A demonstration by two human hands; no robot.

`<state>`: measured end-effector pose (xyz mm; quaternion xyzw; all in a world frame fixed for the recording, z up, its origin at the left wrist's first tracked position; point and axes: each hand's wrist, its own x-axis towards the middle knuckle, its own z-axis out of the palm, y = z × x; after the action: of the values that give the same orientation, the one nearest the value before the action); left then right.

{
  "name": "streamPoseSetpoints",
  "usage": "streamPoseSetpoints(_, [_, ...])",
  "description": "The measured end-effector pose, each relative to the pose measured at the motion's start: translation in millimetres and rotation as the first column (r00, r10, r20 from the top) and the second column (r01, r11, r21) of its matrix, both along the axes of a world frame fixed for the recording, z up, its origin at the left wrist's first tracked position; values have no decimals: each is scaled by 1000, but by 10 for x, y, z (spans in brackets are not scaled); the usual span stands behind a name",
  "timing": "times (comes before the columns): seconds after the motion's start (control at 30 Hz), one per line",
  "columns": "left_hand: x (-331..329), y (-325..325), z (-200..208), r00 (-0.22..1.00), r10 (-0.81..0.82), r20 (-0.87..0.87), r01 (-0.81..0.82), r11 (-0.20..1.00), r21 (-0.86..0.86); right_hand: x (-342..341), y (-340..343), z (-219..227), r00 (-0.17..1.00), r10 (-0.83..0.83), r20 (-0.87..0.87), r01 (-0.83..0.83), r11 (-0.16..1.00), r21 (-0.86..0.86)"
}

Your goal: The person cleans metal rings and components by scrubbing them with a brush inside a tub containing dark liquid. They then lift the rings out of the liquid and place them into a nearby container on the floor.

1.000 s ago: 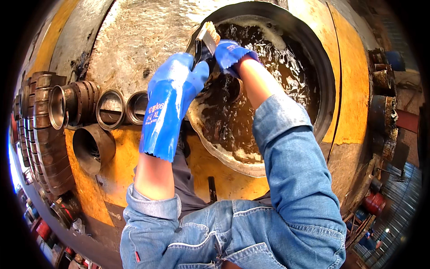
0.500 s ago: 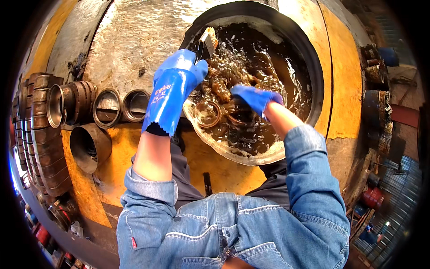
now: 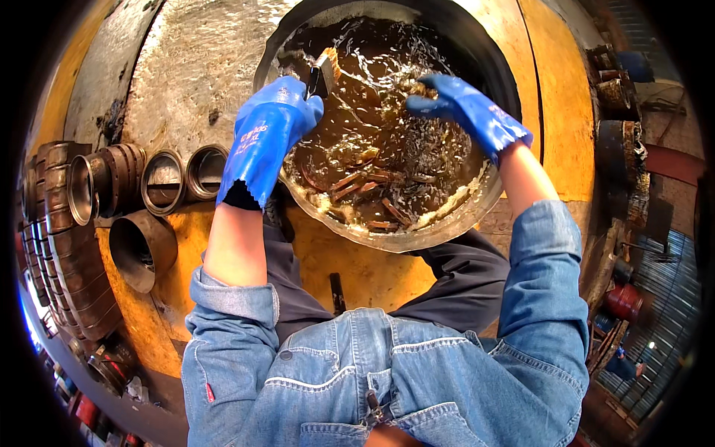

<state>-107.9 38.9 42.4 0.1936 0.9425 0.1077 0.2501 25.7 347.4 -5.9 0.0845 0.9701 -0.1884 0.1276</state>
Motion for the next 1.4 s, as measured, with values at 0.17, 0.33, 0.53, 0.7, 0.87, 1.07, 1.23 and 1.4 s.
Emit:
streamPoseSetpoints(0.17, [-16, 61, 117, 994, -7, 113, 20, 994, -112, 14, 413, -272, 901, -412, 138, 433, 876, -212])
streamPoseSetpoints(0.33, [-11, -3, 77, 996, 29, 87, -19, 994, -110, 178, 720, -799, 700, -649, 297, 708, 684, -175])
streamPoseSetpoints(0.53, [-7, 38, 80, 995, 18, 96, -6, 992, -123, 532, 920, -920, 596, -666, 449, 741, 671, 11])
streamPoseSetpoints(0.7, [-44, 0, 136, 995, 6, 101, 6, 994, -111, 835, 676, -406, 681, -505, 531, 383, 863, 329])
streamPoseSetpoints(0.87, [12, -96, 221, 998, 18, 63, -18, 1000, 0, 962, 231, -87, 748, -371, 550, 193, 915, 355])
streamPoseSetpoints(1.07, [-32, -291, 233, 994, 39, 101, -47, 996, 78, 1399, 21, -505, 839, -325, 437, 263, 944, 198])
streamPoseSetpoints(1.23, [-106, -298, 111, 997, -46, 65, 42, 997, 61, 1322, -33, -669, 918, 126, 376, -74, 986, -150])
streamPoseSetpoints(1.4, [-138, -358, 210, 987, 5, 159, -12, 999, 46, 1502, -348, -585, 953, 196, 230, -207, 978, 22])
